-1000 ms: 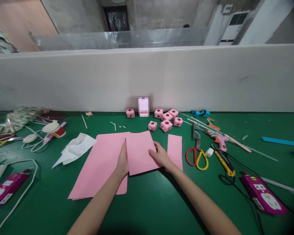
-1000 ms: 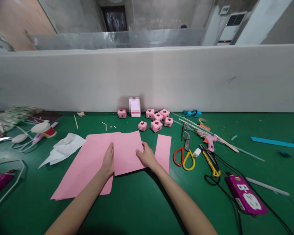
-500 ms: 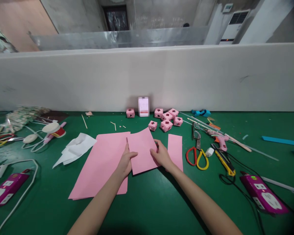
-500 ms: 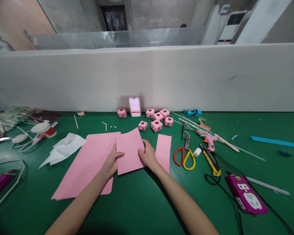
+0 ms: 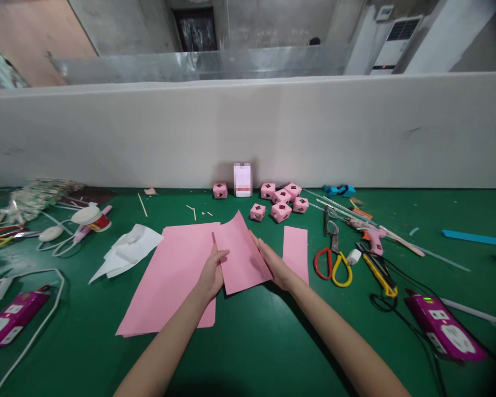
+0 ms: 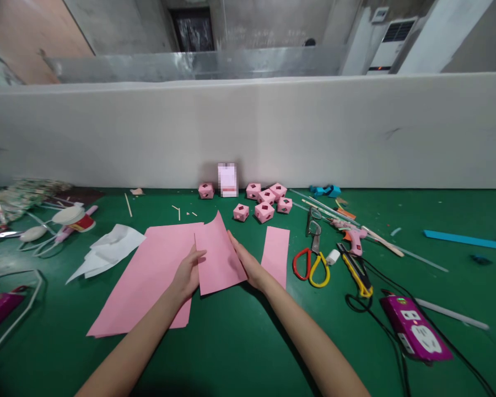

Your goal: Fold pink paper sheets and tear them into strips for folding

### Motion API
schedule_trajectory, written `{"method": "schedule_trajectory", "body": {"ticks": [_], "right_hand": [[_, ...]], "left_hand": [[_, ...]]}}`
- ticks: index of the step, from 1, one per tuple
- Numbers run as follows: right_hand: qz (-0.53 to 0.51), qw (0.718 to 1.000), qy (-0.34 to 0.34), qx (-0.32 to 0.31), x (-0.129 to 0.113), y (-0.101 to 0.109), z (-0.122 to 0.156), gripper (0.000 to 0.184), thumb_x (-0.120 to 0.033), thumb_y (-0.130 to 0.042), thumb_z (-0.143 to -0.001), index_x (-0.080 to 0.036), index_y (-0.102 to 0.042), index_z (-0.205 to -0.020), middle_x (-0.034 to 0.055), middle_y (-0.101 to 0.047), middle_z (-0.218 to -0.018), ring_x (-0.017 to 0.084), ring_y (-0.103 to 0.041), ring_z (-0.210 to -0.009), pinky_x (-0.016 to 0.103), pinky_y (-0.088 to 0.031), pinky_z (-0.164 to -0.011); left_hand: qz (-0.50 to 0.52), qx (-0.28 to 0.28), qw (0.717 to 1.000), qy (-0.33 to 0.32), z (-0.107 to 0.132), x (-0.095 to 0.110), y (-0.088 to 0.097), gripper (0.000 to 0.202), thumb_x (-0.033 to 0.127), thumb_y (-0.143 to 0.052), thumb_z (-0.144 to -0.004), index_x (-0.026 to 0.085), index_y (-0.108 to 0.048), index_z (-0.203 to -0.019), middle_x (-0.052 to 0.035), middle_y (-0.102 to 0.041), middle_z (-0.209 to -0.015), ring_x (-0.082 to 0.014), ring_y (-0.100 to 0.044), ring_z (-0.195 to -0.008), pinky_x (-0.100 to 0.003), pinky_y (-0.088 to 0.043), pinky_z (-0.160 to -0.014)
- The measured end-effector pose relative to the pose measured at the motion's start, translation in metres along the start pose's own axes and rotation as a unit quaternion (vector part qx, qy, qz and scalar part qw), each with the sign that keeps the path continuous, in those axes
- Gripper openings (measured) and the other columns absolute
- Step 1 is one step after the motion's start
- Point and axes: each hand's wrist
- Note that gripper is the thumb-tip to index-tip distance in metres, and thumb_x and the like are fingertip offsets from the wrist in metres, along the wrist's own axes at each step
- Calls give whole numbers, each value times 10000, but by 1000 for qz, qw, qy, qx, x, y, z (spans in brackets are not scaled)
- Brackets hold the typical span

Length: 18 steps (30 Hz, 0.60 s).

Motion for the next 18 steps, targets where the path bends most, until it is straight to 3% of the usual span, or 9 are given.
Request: {"method": "schedule_trajectory", "body": {"ticks": [3,6,10,14,18], "right_hand": [[5,999,7,-52,0,-5,3,563,-629,-463,-934,-389,-467,-1443,-87,-279,-1609,222,-177,-1518,450,-86,-1246],[82,993,37,-71,5,-7,4,579,-624,-473,-939,-394,-417,-1468,-94,-115,-1647,201,-42,-1535,419,0,-1242],[180,979,67,-68,11,-8,4,652,-633,-522,-916,-383,-366,-1498,-50,27,-1662,213,35,-1532,436,-16,-1233],[255,959,109,-57,13,-9,5,748,-586,-631,-869,-344,-349,-1518,5,62,-1668,227,62,-1530,449,-58,-1230],[277,950,130,-60,14,-10,6,831,-497,-700,-840,-322,-295,-1544,43,-52,-1670,226,48,-1533,474,-57,-1230]], "left_hand": [[34,-19,999,9,3,-1,-6,710,250,-696,-848,270,-391,-1488,-79,-644,-1312,-224,-650,-1142,-376,-484,-1051],[50,-42,998,24,6,-2,-12,682,397,-658,-901,240,-371,-1499,-106,-627,-1344,-253,-628,-1193,-408,-462,-1079],[15,-80,997,10,12,-4,-13,671,411,-663,-903,266,-373,-1491,-108,-580,-1407,-263,-601,-1239,-414,-450,-1096],[-41,-111,993,-4,16,-5,-12,657,301,-700,-881,321,-399,-1464,-84,-517,-1473,-264,-595,-1246,-420,-464,-1080],[-79,-106,991,-23,17,-6,-13,657,293,-719,-861,302,-424,-1448,-93,-526,-1463,-276,-582,-1257,-416,-485,-1051]]}}
Point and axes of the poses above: each hand's wrist, its own z-axis away from the middle knuckle, its own y-axis out of the back of the hand, x = y × z
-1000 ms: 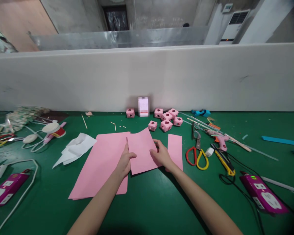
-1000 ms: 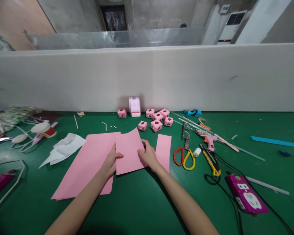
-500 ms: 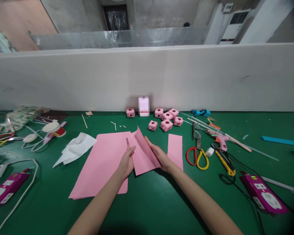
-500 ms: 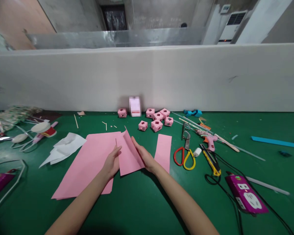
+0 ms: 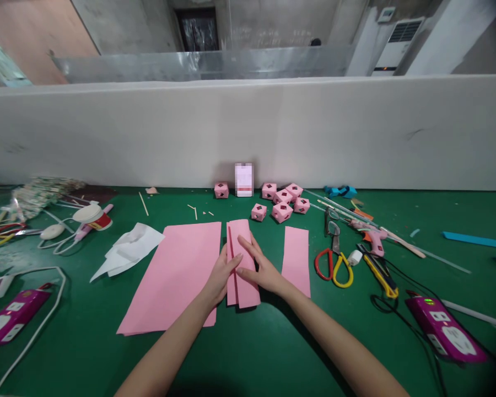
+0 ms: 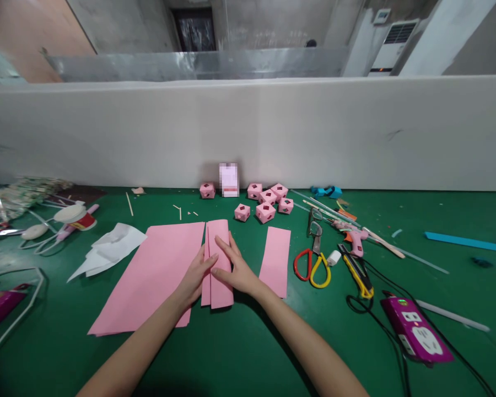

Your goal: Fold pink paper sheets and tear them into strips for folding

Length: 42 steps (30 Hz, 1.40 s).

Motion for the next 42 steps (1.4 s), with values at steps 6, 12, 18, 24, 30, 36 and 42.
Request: {"method": "schedule_trajectory", "body": {"ticks": [6,12,18,24,30,36,42], "right_hand": [[-58,997,15,43,-4,-7,-1,1202,-401,-769,-781,-276,128,-1571,113,-67,-1662,242,-119,-1527,462,-155,-1227],[-50,997,14,50,-7,-13,0,1317,-301,-803,-722,-265,228,-1541,145,51,-1654,268,-155,-1515,467,-208,-1209],[-2,998,11,63,-11,-17,3,1287,-288,-787,-728,-264,205,-1547,159,78,-1645,287,-89,-1523,503,-160,-1215],[-59,996,-2,69,-10,-13,-1,1281,-354,-826,-682,-244,100,-1561,191,-73,-1629,286,-221,-1487,488,-232,-1196],[-234,963,-71,113,-23,6,-8,1021,-481,-765,-744,-287,-147,-1533,115,-623,-1265,232,-654,-1054,449,-500,-971],[-207,964,-44,161,-50,22,-4,549,-385,-828,-694,-208,-593,-1158,52,-723,-1019,200,-677,-899,354,-545,-846],[-207,959,-18,191,-85,45,12,416,-414,-838,-694,-200,-683,-1016,53,-742,-999,211,-680,-911,340,-556,-812]], "left_hand": [[-6,6,1000,-4,0,-3,-4,628,298,-734,-849,243,-466,-1414,-118,-572,-1413,-275,-580,-1258,-418,-454,-1080],[-10,3,1000,-13,4,-7,-9,591,330,-725,-852,214,-517,-1393,-123,-608,-1372,-279,-579,-1260,-427,-417,-1114],[-19,41,999,-25,7,-10,-14,546,372,-717,-856,219,-565,-1357,-109,-602,-1387,-264,-528,-1322,-398,-363,-1155],[33,45,998,6,10,-6,-17,513,360,-720,-857,199,-579,-1324,-123,-643,-1328,-261,-602,-1232,-399,-413,-1107],[2,38,999,15,15,-10,-20,514,413,-723,-848,195,-578,-1291,-111,-685,-1229,-258,-665,-1084,-370,-512,-943],[-187,17,979,-81,25,-15,-35,465,487,-628,-898,218,-603,-1276,-94,-668,-1207,-282,-575,-1198,-355,-443,-1005],[-268,-13,931,-249,20,42,-51,319,484,-619,-905,187,-694,-995,-61,-630,-949,-207,-591,-908,-282,-466,-815]]}}
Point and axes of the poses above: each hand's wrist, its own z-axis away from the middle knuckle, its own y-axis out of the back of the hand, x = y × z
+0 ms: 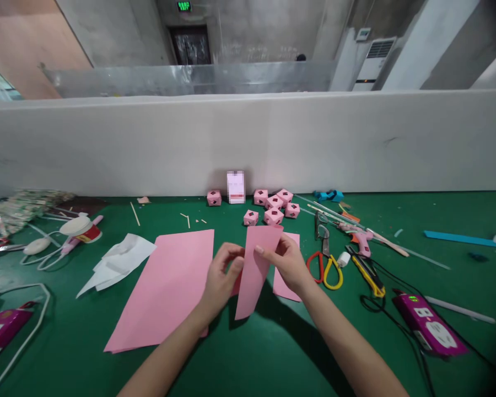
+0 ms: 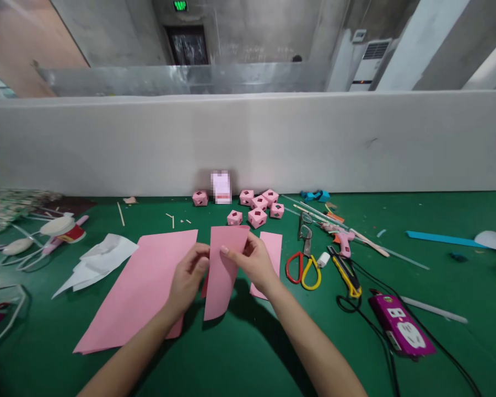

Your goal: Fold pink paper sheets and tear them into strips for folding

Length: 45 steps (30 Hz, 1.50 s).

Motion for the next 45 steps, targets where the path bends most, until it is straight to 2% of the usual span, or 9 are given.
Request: {"method": "schedule_trajectory", "body": {"ticks": [2,5,8,11,15,21,27,33,45], "right_hand": [[-3,1000,0,-15,-13,3,6,392,-405,-843,-697,-207,-697,-1003,54,-746,-996,214,-688,-908,336,-562,-788],[-7,999,2,-50,-25,4,14,362,-378,-847,-705,-222,-708,-1001,47,-746,-966,205,-696,-870,324,-570,-748],[-14,997,3,-79,-30,2,22,356,-373,-839,-720,-226,-704,-1015,41,-735,-947,190,-688,-840,314,-572,-727],[2,996,6,-84,-31,0,25,331,-384,-828,-735,-220,-698,-991,31,-714,-902,173,-666,-802,291,-564,-691],[34,997,16,-64,-33,-2,25,336,-407,-825,-729,-214,-687,-965,31,-699,-885,174,-651,-782,288,-559,-663],[54,997,26,-50,-36,-4,25,324,-384,-827,-733,-223,-685,-975,25,-692,-880,169,-646,-772,280,-559,-657],[67,997,21,-40,-36,-2,25,374,-407,-824,-728,-227,-688,-1026,39,-712,-919,199,-671,-805,300,-568,-658],[85,995,25,-45,-35,-1,24,360,-420,-807,-747,-221,-692,-1024,43,-711,-903,191,-661,-786,293,-562,-645],[84,996,7,-39,-41,-6,26,329,-446,-800,-746,-187,-742,-940,34,-712,-811,162,-626,-689,253,-506,-585]], "left_hand": [[25,3,999,-48,-17,21,8,322,486,-641,-892,202,-701,-1031,-32,-594,-856,-169,-563,-795,-264,-456,-752],[73,-55,991,-101,-37,46,14,372,466,-683,-870,247,-701,-1170,-18,-548,-837,-152,-529,-781,-259,-442,-737],[99,-114,981,-121,-45,56,11,361,440,-736,-834,276,-734,-1155,-24,-526,-843,-153,-512,-808,-267,-434,-740],[143,-143,974,-102,-47,53,7,288,449,-760,-805,290,-782,-1043,-40,-525,-874,-164,-515,-817,-289,-445,-724],[173,-152,968,-103,-49,47,5,225,445,-785,-780,298,-806,-948,-41,-519,-854,-164,-507,-817,-302,-447,-734],[176,-167,963,-117,-52,44,4,196,400,-769,-811,312,-796,-983,-31,-526,-827,-156,-508,-805,-297,-437,-724],[172,-152,966,-119,-54,40,4,167,370,-761,-822,300,-795,-970,-42,-585,-827,-162,-534,-809,-286,-435,-705],[165,-160,967,-110,-54,39,5,171,364,-756,-826,295,-790,-978,-41,-564,-852,-164,-530,-827,-282,-439,-704],[168,-165,967,-96,-52,41,2,159,350,-749,-830,274,-784,-966,-32,-578,-791,-169,-533,-801,-296,-429,-728]]}}
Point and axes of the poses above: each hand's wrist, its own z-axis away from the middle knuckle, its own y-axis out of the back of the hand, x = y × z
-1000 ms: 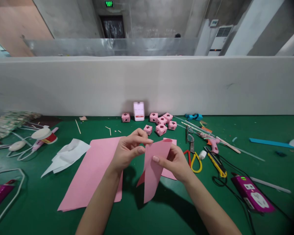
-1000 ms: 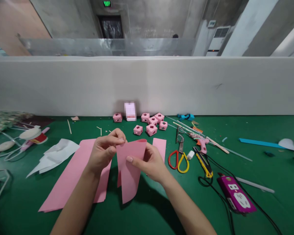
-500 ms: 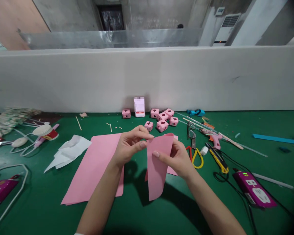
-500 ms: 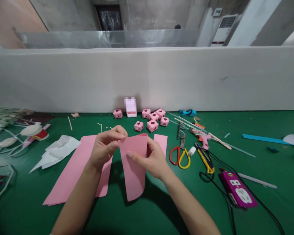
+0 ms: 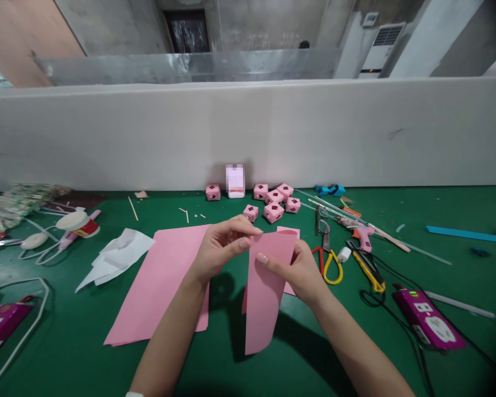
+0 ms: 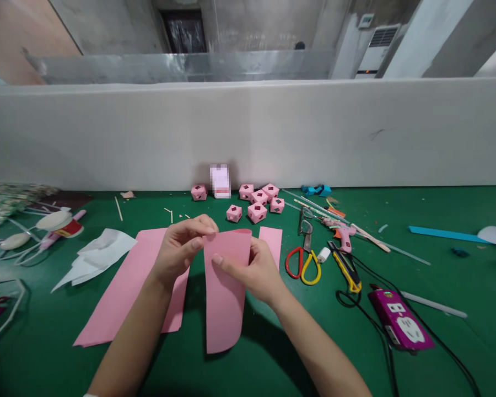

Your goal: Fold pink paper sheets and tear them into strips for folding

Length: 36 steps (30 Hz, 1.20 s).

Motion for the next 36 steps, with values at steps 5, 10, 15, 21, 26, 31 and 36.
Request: {"method": "schedule_trajectory", "body": {"ticks": [5,10,15,21,26,31,36], "right_hand": [[-28,999,-28,9,1,0,2,318,-450,-812,-732,-171,-750,-872,36,-690,-766,151,-609,-660,242,-491,-561],[-43,998,-36,5,-4,-1,2,308,-427,-821,-724,-166,-761,-875,34,-689,-761,138,-595,-646,234,-493,-567],[-53,998,-33,0,-8,-2,3,248,-380,-827,-724,-171,-765,-840,20,-686,-732,124,-590,-634,213,-484,-562],[-39,998,-19,39,-5,0,3,245,-346,-839,-705,-173,-766,-862,33,-722,-760,141,-623,-636,218,-501,-549],[64,989,67,111,-8,-1,2,186,-359,-773,-782,-178,-755,-820,28,-713,-727,146,-630,-639,212,-487,-524],[129,973,155,110,-12,-5,5,93,-288,-730,-824,-201,-750,-846,9,-706,-744,133,-624,-639,215,-489,-553],[106,974,175,94,-11,-3,6,79,-264,-722,-838,-229,-729,-908,-1,-706,-810,131,-633,-692,216,-506,-607]], "left_hand": [[-5,-21,1000,5,0,0,-2,147,319,-738,-845,275,-782,-978,-38,-610,-821,-169,-541,-819,-299,-434,-748],[-3,-29,1000,5,1,-2,0,153,309,-734,-850,281,-776,-995,-39,-615,-841,-169,-543,-836,-295,-437,-755],[-10,-37,999,4,2,-1,0,150,317,-730,-856,286,-774,-995,-38,-618,-840,-168,-549,-842,-294,-444,-761],[-70,4,997,16,2,6,-3,199,318,-724,-863,281,-742,-1057,-31,-651,-919,-149,-588,-859,-257,-485,-762],[-174,51,983,12,4,14,-12,70,242,-718,-867,238,-735,-935,-13,-690,-878,-134,-625,-824,-252,-499,-774],[-236,64,968,-51,7,21,-23,71,169,-735,-841,227,-745,-882,-5,-691,-822,-134,-626,-779,-273,-505,-737],[-276,79,954,-86,9,26,-24,112,138,-742,-828,239,-758,-872,0,-711,-805,-137,-631,-770,-275,-506,-714]]}}
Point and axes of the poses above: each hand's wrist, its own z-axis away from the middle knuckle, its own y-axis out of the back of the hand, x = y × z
